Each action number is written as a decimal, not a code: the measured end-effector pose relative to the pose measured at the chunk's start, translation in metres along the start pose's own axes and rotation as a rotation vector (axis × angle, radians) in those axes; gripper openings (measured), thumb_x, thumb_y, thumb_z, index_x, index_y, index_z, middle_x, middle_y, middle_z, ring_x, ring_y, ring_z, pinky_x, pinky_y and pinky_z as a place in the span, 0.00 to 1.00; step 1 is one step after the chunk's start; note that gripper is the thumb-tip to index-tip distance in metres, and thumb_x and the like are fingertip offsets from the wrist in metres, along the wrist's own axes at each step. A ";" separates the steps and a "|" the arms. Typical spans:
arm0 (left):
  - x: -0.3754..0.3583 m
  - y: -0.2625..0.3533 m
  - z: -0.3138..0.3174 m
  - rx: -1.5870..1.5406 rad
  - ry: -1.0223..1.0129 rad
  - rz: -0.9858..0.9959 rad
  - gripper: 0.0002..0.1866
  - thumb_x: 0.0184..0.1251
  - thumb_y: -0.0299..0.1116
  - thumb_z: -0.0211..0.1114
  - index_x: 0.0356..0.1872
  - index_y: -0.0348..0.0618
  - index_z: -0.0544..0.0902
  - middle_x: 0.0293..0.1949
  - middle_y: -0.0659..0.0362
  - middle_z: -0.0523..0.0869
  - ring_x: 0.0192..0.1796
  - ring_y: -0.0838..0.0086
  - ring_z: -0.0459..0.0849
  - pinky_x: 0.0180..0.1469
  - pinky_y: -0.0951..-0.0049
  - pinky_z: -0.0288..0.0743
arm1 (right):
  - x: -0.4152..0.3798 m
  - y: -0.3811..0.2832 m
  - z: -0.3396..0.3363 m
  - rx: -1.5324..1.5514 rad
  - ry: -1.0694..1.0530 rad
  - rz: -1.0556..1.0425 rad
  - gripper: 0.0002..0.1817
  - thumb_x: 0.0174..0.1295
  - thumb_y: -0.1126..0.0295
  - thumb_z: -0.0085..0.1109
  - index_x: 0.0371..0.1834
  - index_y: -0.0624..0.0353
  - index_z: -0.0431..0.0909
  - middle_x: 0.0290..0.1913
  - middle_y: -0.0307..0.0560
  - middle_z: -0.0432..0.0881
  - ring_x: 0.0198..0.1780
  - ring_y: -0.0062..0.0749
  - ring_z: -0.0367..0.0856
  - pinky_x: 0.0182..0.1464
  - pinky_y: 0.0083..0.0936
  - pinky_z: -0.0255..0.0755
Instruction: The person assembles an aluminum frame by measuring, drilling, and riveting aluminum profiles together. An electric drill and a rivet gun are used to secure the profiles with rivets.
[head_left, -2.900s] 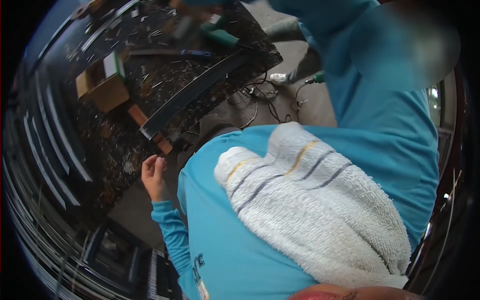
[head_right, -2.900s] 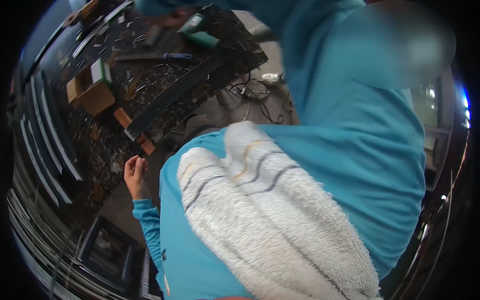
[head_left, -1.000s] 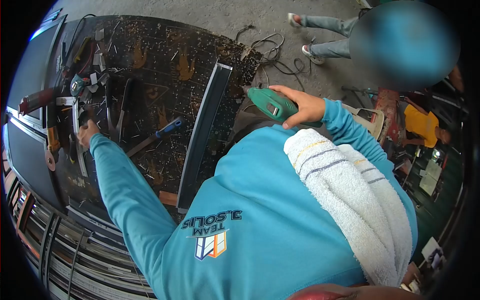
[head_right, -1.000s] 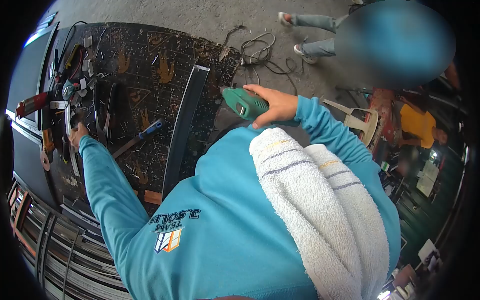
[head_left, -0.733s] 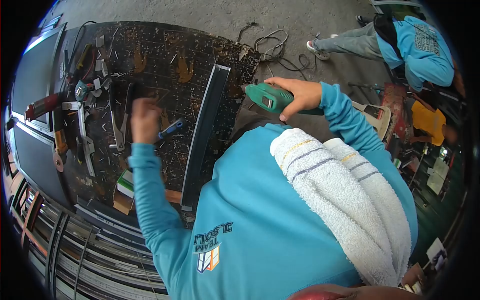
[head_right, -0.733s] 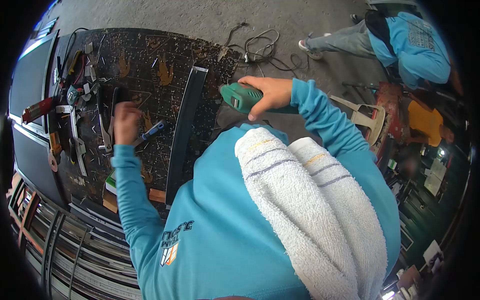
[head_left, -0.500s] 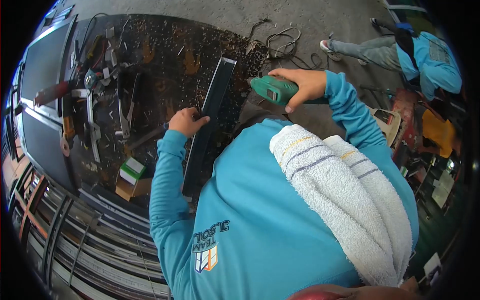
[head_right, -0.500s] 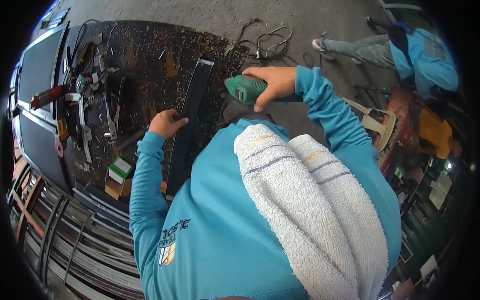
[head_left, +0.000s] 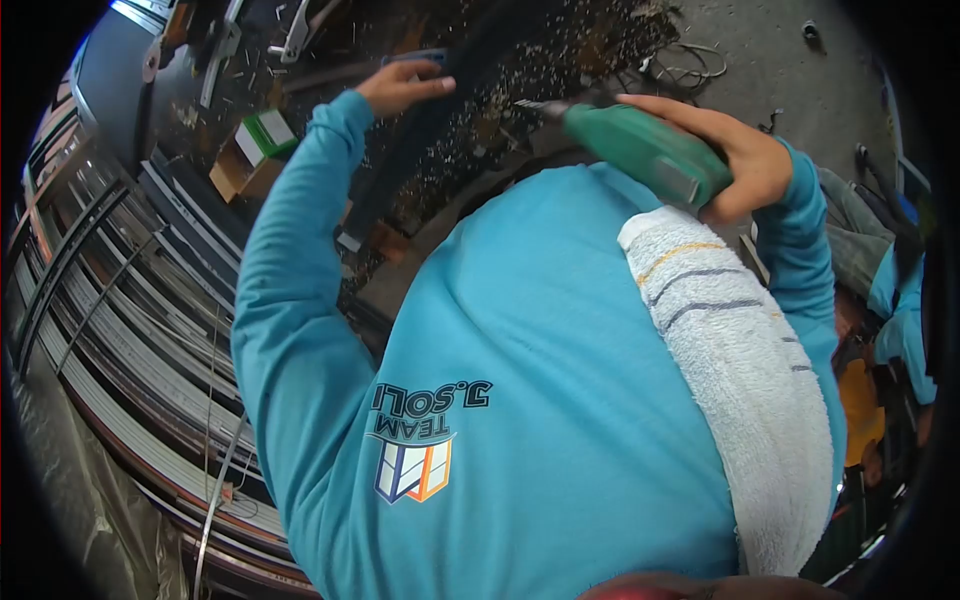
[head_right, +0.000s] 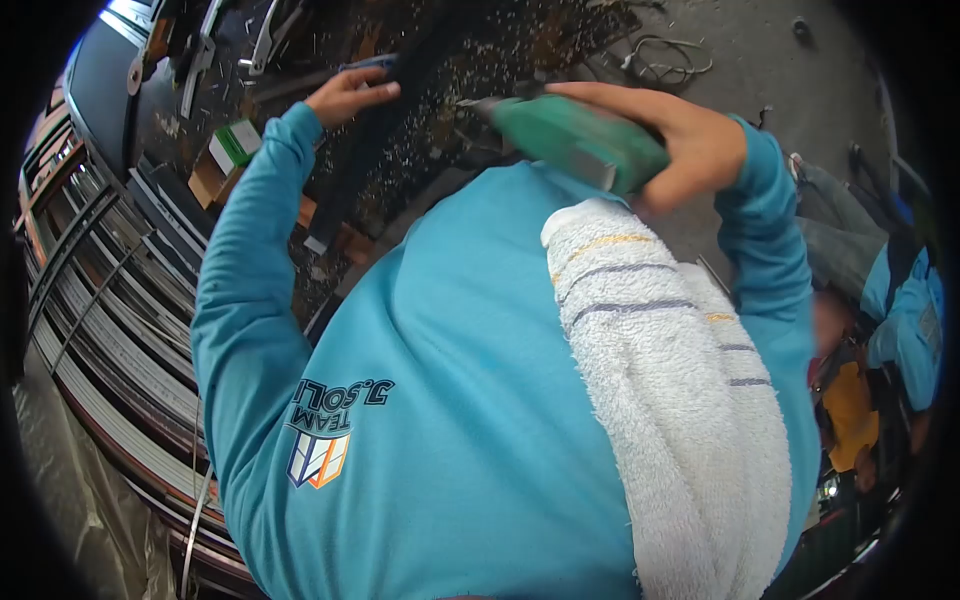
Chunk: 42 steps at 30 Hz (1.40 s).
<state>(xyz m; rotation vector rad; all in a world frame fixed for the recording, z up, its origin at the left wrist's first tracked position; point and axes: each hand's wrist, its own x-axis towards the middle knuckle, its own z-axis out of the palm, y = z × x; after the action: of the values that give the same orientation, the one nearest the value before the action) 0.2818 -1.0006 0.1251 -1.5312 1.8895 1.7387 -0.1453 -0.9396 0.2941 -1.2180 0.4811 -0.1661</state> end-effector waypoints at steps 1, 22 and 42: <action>0.002 0.000 -0.005 0.002 -0.020 -0.016 0.36 0.65 0.54 0.67 0.63 0.33 0.74 0.48 0.56 0.85 0.52 0.75 0.82 0.53 0.73 0.76 | 0.017 0.003 0.009 0.015 -0.083 -0.014 0.59 0.37 0.67 0.74 0.77 0.62 0.52 0.63 0.53 0.74 0.63 0.36 0.72 0.64 0.31 0.66; -0.051 0.047 -0.016 0.230 0.229 0.144 0.33 0.72 0.58 0.53 0.60 0.34 0.77 0.56 0.45 0.82 0.58 0.56 0.80 0.59 0.62 0.73 | 0.201 0.089 0.152 -0.022 -0.212 0.101 0.55 0.32 0.67 0.68 0.73 0.65 0.59 0.62 0.58 0.74 0.62 0.44 0.73 0.65 0.31 0.67; -0.092 0.025 -0.062 0.058 0.177 0.313 0.27 0.71 0.51 0.61 0.57 0.35 0.79 0.44 0.60 0.86 0.45 0.81 0.82 0.50 0.77 0.75 | 0.210 0.068 0.172 -0.114 -0.202 0.126 0.48 0.37 0.65 0.68 0.71 0.58 0.64 0.58 0.51 0.78 0.59 0.38 0.75 0.63 0.29 0.66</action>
<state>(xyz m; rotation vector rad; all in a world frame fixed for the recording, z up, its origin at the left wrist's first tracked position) 0.3371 -1.0051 0.2243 -1.4766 2.3561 1.6916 0.1085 -0.8467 0.2197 -1.2957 0.3937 0.0925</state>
